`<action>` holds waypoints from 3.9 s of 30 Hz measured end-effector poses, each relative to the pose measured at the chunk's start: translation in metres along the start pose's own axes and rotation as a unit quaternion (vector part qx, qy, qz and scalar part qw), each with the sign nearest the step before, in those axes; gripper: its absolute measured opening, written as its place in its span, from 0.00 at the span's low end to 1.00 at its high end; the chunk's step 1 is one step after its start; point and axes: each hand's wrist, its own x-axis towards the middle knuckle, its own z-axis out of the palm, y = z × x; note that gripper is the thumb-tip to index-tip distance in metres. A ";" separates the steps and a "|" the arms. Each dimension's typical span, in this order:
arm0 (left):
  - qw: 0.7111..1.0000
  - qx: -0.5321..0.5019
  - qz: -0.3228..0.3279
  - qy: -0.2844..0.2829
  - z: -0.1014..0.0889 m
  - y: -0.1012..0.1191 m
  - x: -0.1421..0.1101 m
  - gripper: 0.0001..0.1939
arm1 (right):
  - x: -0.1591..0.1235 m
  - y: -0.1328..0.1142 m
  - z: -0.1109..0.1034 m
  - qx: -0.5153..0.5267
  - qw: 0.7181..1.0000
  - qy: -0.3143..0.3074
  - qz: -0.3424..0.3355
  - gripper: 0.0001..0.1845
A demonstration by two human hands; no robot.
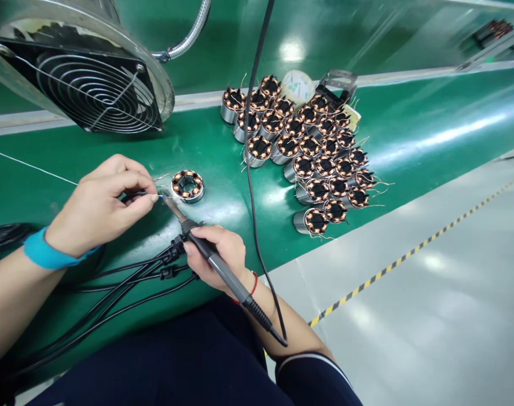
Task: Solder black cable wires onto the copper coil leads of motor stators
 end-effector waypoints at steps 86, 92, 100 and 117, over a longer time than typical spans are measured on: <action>0.838 -0.382 -0.382 -0.080 -0.001 -0.011 0.004 0.13 | 0.074 0.038 0.009 -0.118 0.948 -0.280 -0.095 0.27; 0.840 -0.369 -0.383 -0.111 0.003 -0.002 0.004 0.14 | 0.071 0.036 0.011 -0.114 0.950 -0.272 -0.100 0.27; 0.845 -0.374 -0.353 -0.149 0.002 -0.013 0.002 0.14 | 0.071 0.037 0.012 -0.112 0.950 -0.267 -0.113 0.27; 0.819 -0.402 -0.372 -0.171 0.011 -0.005 -0.002 0.15 | 0.071 0.039 0.005 -0.103 0.949 -0.259 -0.148 0.24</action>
